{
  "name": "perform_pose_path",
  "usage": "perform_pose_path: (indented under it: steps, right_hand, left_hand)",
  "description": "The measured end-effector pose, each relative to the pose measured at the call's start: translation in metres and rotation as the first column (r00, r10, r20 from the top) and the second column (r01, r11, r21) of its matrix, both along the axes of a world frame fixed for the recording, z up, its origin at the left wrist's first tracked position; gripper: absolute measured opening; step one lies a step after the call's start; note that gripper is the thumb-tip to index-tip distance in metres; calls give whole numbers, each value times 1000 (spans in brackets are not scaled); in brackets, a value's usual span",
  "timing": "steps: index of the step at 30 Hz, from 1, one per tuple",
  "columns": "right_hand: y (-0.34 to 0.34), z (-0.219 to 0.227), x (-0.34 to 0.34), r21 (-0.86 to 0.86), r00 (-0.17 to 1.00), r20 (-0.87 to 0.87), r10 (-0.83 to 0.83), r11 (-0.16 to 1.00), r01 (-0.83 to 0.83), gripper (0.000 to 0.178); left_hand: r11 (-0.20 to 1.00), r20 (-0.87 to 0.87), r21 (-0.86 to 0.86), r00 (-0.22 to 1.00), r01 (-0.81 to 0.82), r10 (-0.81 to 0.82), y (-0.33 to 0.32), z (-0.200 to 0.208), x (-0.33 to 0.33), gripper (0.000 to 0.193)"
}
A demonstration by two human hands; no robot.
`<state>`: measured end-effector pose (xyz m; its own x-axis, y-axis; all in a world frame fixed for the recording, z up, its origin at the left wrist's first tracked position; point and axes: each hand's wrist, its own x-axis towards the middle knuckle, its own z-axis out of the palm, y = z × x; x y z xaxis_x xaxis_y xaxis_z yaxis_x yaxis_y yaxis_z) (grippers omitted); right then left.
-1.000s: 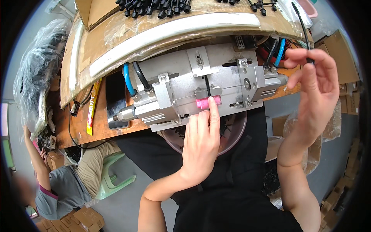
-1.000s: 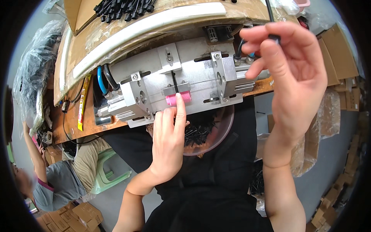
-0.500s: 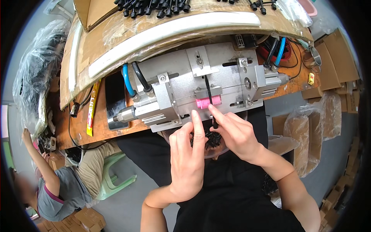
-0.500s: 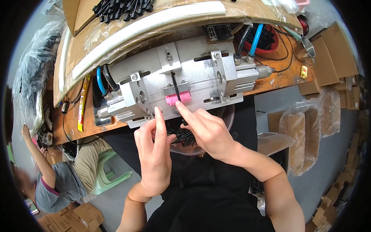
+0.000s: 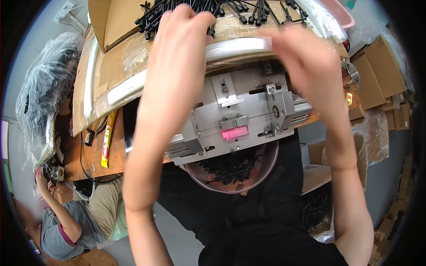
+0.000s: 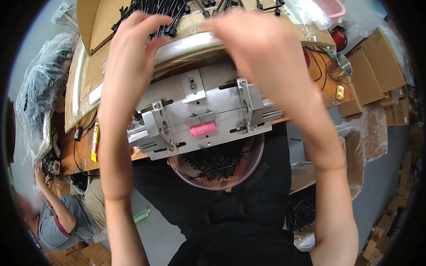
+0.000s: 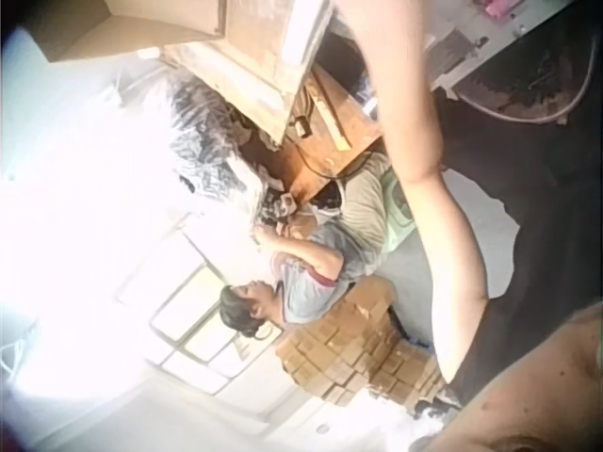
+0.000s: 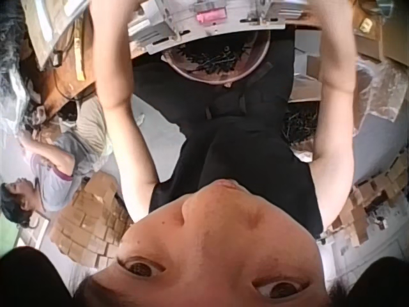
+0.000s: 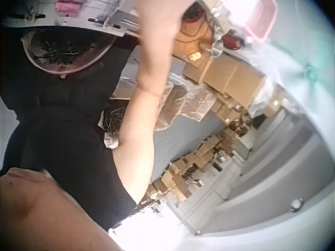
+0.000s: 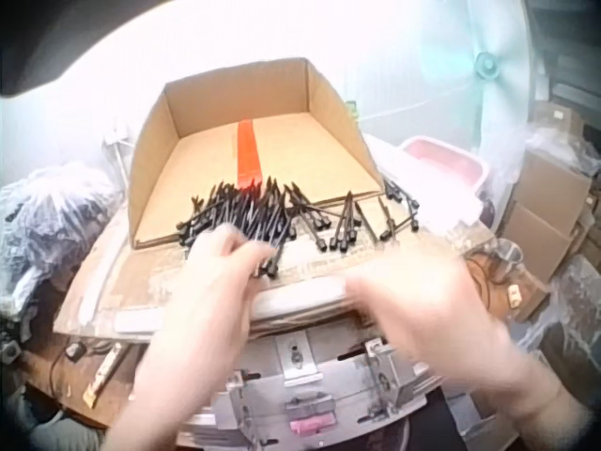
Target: The person repeatedly picks up black cable ties from a cardboard box and inserts them into a silver mechanical device on a workbench. They manipulate the ties within the machine, likely crimping or securing them, and then place the finished items into a pink plastic basin below. The process is repetitive and involves handling the ties one by one.
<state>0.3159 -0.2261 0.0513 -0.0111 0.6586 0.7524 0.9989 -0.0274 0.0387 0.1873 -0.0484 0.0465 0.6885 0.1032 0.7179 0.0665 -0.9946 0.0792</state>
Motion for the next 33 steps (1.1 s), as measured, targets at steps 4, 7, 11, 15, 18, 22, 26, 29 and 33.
perform_pose_path:
  steps: [4,7,11,15,18,22,26,29,33]
  right_hand:
    - [48,33,63,-274,998,47,49,961,-35,16]
    - [75,39,69,-558,993,-88,74,822,-111,14]
    - [97,43,84,-563,926,-360,115,764,-315,6]
    - [65,91,91,-314,697,-717,21,883,-349,15]
    - [71,88,129,47,338,-902,268,840,-541,26]
    - [71,92,134,231,158,-922,355,829,-510,25]
    - [61,100,142,389,-20,-904,428,800,-457,24]
    - [39,107,137,461,-88,-875,477,764,-451,26]
    - [18,87,118,537,-67,-826,560,746,-394,31]
  left_hand:
    - [986,-333,-61,929,152,-164,35,22,36,25]
    - [982,-335,-12,925,186,-180,44,23,23,24]
    - [992,-377,1,919,125,-116,55,19,1,20]
    - [975,-334,-65,916,213,-222,47,26,7,15]
    - [971,-286,-35,928,238,-238,50,21,5,12]
    - [963,-277,16,926,270,-255,52,13,15,10]
    - [968,-336,-176,913,181,-232,41,29,10,12]
    - [962,-344,-202,906,185,-247,26,32,-11,15]
    - [993,-166,-101,984,54,-70,-11,10,-44,38]
